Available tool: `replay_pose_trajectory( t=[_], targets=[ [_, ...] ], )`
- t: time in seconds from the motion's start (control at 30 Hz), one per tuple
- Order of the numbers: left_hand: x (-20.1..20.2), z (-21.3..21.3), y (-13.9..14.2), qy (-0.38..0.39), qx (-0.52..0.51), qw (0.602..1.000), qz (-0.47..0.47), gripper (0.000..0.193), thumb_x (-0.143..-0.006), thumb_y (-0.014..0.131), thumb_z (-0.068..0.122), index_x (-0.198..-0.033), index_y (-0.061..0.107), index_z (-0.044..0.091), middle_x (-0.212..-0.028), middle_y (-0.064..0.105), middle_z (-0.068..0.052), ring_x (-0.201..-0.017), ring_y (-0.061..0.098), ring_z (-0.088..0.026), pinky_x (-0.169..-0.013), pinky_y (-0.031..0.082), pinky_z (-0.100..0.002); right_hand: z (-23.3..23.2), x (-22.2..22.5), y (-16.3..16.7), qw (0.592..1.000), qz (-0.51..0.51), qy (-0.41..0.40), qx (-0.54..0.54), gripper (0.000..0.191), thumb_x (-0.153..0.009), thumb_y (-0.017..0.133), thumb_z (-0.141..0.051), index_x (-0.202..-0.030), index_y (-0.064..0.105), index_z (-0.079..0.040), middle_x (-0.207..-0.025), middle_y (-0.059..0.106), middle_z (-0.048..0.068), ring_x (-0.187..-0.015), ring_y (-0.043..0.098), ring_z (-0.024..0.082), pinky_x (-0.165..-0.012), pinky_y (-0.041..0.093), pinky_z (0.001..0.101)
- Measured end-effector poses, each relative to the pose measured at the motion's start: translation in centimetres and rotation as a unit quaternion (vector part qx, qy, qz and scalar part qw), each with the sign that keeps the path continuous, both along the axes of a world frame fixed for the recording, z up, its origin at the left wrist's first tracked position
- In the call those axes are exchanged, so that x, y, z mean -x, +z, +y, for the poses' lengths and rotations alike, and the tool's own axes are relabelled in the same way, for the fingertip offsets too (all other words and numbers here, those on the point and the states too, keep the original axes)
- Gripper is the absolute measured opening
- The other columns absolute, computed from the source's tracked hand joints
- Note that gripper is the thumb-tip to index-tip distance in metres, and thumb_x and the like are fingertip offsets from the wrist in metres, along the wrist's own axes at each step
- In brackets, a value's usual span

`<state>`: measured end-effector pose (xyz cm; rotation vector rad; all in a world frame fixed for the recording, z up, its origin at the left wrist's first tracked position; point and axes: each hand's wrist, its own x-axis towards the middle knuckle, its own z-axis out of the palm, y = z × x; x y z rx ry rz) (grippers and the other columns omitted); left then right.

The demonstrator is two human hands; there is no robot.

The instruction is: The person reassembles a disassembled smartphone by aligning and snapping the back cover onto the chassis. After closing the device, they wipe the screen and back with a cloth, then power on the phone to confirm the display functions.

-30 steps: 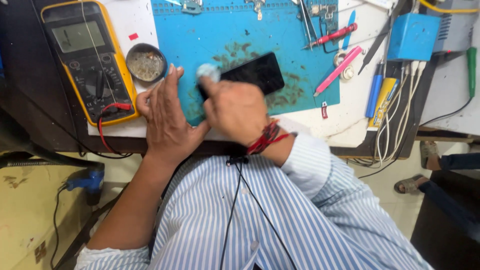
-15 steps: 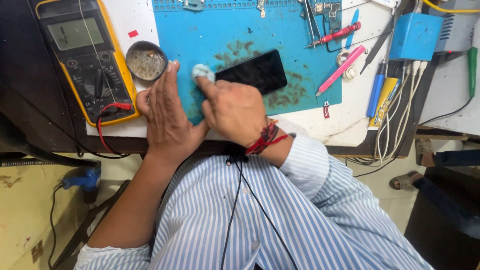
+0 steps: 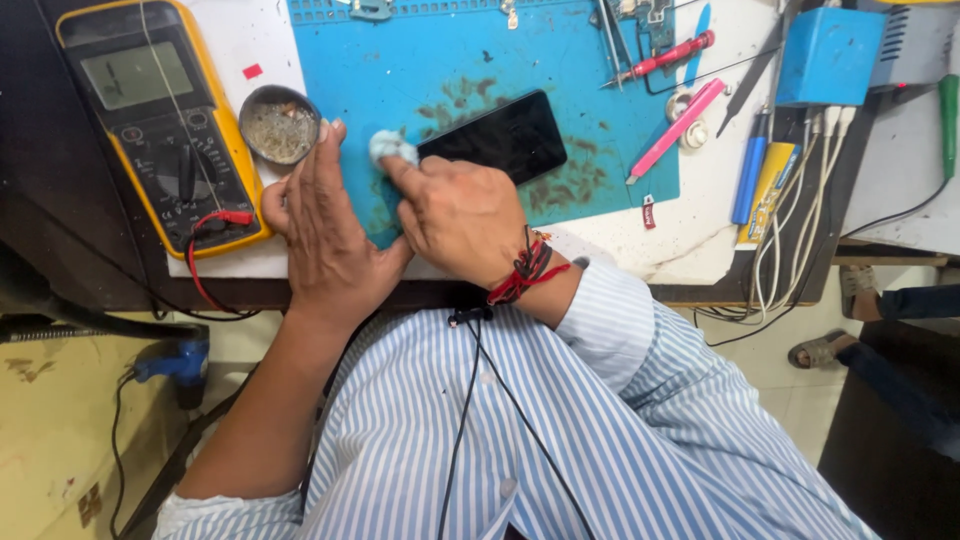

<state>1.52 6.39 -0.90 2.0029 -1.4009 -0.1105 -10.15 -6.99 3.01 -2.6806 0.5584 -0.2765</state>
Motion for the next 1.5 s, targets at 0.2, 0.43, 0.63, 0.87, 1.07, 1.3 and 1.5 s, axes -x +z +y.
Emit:
replay_pose_trajectory(
  t=[0.2, 0.43, 0.63, 0.87, 1.07, 1.3, 1.5],
  targets=[
    [-0.1, -0.1, -0.1, -0.002, 0.008, 1.0, 0.001, 0.111, -0.088, 0.09, 0.039, -0.162, 0.017, 0.0, -0.161, 0.04, -0.019, -0.147, 0.043, -0.033, -0.117, 0.024, -0.053, -0.1, -0.1, 0.0, 1.0, -0.007, -0.025, -0.009, 0.04, -0.09, 0.065, -0.017, -0.129, 0.067, -0.01, -0.083, 0.066, 0.006, -0.077, 0.068, 0.026, -0.065, 0.054, 0.0418],
    [-0.1, 0.0, 0.0, -0.009, 0.006, 1.0, 0.009, 0.116, -0.085, 0.091, 0.037, -0.162, 0.013, 0.0, -0.16, 0.043, -0.019, -0.145, 0.044, -0.034, -0.117, 0.023, -0.051, -0.2, 0.2, -0.6, 1.0, 0.003, 0.029, 0.001, 0.038, -0.089, 0.067, -0.02, -0.128, 0.068, -0.016, -0.081, 0.066, 0.006, -0.074, 0.068, 0.027, -0.062, 0.053, 0.0415],
    [-0.3, -0.4, 0.3, -0.05, -0.012, 0.998, 0.022, 0.123, -0.082, 0.091, 0.044, -0.163, 0.01, -0.002, -0.153, 0.057, -0.012, -0.138, 0.048, -0.031, -0.115, 0.022, -0.051, -1.4, 1.0, 0.3, 0.998, 0.014, -0.054, 0.034, 0.042, -0.089, 0.066, -0.019, -0.129, 0.068, -0.008, -0.08, 0.066, 0.01, -0.071, 0.067, 0.03, -0.062, 0.053, 0.0444],
    [-0.5, -0.8, 0.5, -0.073, -0.014, 0.997, 0.037, 0.122, -0.084, 0.088, 0.052, -0.164, 0.013, -0.001, -0.145, 0.066, -0.007, -0.13, 0.052, -0.027, -0.115, 0.021, -0.05, -5.1, 4.3, 1.1, 0.977, 0.061, -0.174, 0.108, 0.042, -0.089, 0.062, -0.012, -0.13, 0.069, -0.005, -0.077, 0.069, 0.016, -0.062, 0.064, 0.037, -0.056, 0.05, 0.0503],
    [-0.5, -0.8, 0.3, -0.073, -0.007, 0.997, 0.031, 0.121, -0.085, 0.088, 0.054, -0.165, 0.014, 0.001, -0.144, 0.067, -0.006, -0.131, 0.053, -0.026, -0.116, 0.021, -0.049, -4.7, 5.3, 0.4, 0.972, 0.049, -0.206, 0.101, 0.041, -0.09, 0.06, -0.011, -0.128, 0.068, 0.001, -0.074, 0.068, 0.018, -0.061, 0.064, 0.039, -0.057, 0.049, 0.0515],
    [-0.7, -0.6, -0.2, -0.082, 0.001, 0.997, 0.013, 0.119, -0.088, 0.087, 0.054, -0.165, 0.014, 0.002, -0.145, 0.067, -0.007, -0.129, 0.053, -0.026, -0.116, 0.021, -0.049, -3.2, 7.1, 1.3, 0.966, 0.079, -0.237, 0.071, 0.04, -0.09, 0.059, -0.011, -0.126, 0.066, 0.005, -0.073, 0.067, 0.021, -0.063, 0.065, 0.04, -0.057, 0.049, 0.0524],
    [-0.9, -0.6, -0.1, -0.084, 0.005, 0.996, 0.022, 0.118, -0.087, 0.088, 0.054, -0.165, 0.016, 0.001, -0.144, 0.068, -0.007, -0.128, 0.054, -0.025, -0.115, 0.021, -0.049, -0.6, 8.3, 0.0, 0.953, 0.128, -0.264, 0.07, 0.045, -0.087, 0.06, -0.015, -0.126, 0.063, 0.01, -0.069, 0.067, 0.02, -0.057, 0.064, 0.039, -0.052, 0.049, 0.0513]
  ],
)
